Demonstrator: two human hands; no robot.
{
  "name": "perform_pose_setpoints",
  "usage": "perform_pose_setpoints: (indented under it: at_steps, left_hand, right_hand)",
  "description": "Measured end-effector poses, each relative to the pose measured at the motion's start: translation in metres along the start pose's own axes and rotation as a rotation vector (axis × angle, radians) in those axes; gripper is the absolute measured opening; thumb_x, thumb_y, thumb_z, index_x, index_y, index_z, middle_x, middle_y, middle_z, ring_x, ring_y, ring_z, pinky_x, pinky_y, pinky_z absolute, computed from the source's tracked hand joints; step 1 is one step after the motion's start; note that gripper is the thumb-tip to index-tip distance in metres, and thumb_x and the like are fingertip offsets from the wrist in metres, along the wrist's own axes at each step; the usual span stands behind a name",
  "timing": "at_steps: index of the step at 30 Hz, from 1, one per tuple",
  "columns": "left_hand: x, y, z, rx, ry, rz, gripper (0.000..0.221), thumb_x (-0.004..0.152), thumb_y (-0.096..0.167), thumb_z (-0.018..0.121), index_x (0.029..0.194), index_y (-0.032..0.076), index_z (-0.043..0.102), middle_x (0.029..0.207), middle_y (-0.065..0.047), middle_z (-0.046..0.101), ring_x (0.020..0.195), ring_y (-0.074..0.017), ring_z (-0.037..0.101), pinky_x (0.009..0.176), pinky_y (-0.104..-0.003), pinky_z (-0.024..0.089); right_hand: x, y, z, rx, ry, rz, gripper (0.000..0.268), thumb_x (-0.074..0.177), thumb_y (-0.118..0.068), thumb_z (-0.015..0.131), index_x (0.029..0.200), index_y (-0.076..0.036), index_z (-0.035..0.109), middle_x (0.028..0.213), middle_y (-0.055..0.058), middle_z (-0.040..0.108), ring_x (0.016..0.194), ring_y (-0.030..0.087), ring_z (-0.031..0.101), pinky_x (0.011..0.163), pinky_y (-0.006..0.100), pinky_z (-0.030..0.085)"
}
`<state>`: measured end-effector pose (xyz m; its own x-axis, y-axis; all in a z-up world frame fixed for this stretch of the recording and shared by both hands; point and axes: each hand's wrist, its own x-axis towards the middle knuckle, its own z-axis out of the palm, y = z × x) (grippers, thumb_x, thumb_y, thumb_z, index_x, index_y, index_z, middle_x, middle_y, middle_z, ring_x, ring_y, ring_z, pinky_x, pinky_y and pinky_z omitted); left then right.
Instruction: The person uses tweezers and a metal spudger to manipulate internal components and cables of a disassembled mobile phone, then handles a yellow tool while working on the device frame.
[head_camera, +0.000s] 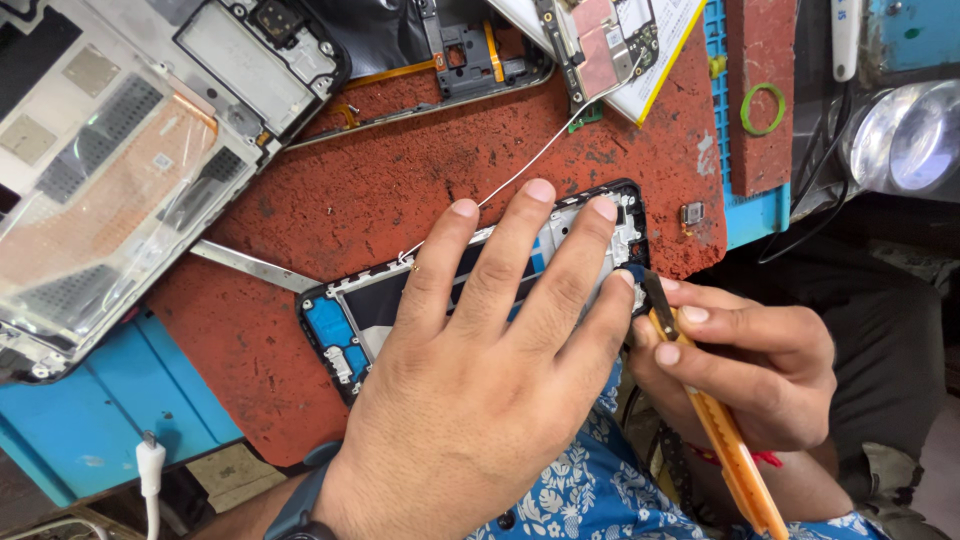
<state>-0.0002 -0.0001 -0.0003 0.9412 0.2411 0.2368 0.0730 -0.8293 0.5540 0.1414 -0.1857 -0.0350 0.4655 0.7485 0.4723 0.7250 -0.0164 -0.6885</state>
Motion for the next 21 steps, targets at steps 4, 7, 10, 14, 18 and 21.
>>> perform_pose_setpoints:
  at_steps: [4,7,10,14,18,21]
  left_hand:
    - [0.0001,0.0001,-0.0001,-0.003,-0.001,-0.005,0.032,0.102,0.027,0.061,0.127,0.011,0.073,0.152,-0.015,0.054,0.145,-0.0377,0.045,0.119,-0.058,0.036]
    - [0.0013,0.0006,-0.0010,-0.001,0.001,-0.007,0.032,0.102,0.027,0.061,0.127,0.011,0.073,0.152,-0.014,0.054,0.145,-0.0373,0.045,0.119,-0.058,0.035]
    - [0.0038,0.0008,-0.0024,-0.005,0.022,-0.012,0.031,0.098,0.026,0.062,0.122,0.011,0.074,0.148,-0.013,0.056,0.141,-0.0364,0.047,0.116,-0.057,0.036]
    - [0.0063,0.0009,-0.0032,0.009,0.034,-0.014,0.030,0.096,0.026,0.063,0.120,0.012,0.075,0.145,-0.012,0.056,0.138,-0.0355,0.048,0.114,-0.056,0.036]
    - [0.0062,0.0012,-0.0028,0.013,0.032,-0.014,0.029,0.098,0.027,0.063,0.120,0.012,0.074,0.147,-0.012,0.056,0.139,-0.0355,0.048,0.116,-0.056,0.035]
    - [0.0056,0.0012,-0.0026,0.009,0.028,-0.016,0.030,0.098,0.027,0.063,0.121,0.012,0.074,0.147,-0.012,0.055,0.139,-0.0355,0.047,0.116,-0.056,0.033]
  right_hand:
    - [0.0002,-0.0017,-0.0014,-0.051,-0.055,-0.040,0.025,0.075,0.006,0.088,0.093,0.001,0.070,0.107,0.014,0.059,0.109,0.035,0.072,0.094,0.037,0.065]
    - [0.0016,0.0005,-0.0023,-0.051,-0.067,-0.072,0.026,0.075,0.005,0.088,0.093,0.002,0.069,0.108,0.015,0.061,0.109,0.035,0.072,0.093,0.037,0.065]
    - [0.0031,0.0021,-0.0046,-0.059,-0.097,-0.106,0.027,0.073,0.005,0.088,0.093,0.003,0.069,0.109,0.017,0.061,0.109,0.037,0.072,0.094,0.039,0.065]
    - [0.0009,0.0025,-0.0046,-0.104,-0.100,-0.132,0.027,0.074,0.007,0.088,0.092,0.003,0.068,0.109,0.015,0.058,0.108,0.038,0.072,0.094,0.040,0.065]
    - [-0.0029,0.0020,-0.0040,-0.039,-0.070,-0.063,0.029,0.076,0.010,0.086,0.096,0.005,0.066,0.112,0.014,0.055,0.110,0.041,0.071,0.094,0.038,0.066]
    - [-0.0034,0.0043,-0.0016,-0.027,-0.028,-0.067,0.030,0.077,0.007,0.087,0.094,0.001,0.063,0.112,0.011,0.054,0.110,0.039,0.072,0.095,0.038,0.066]
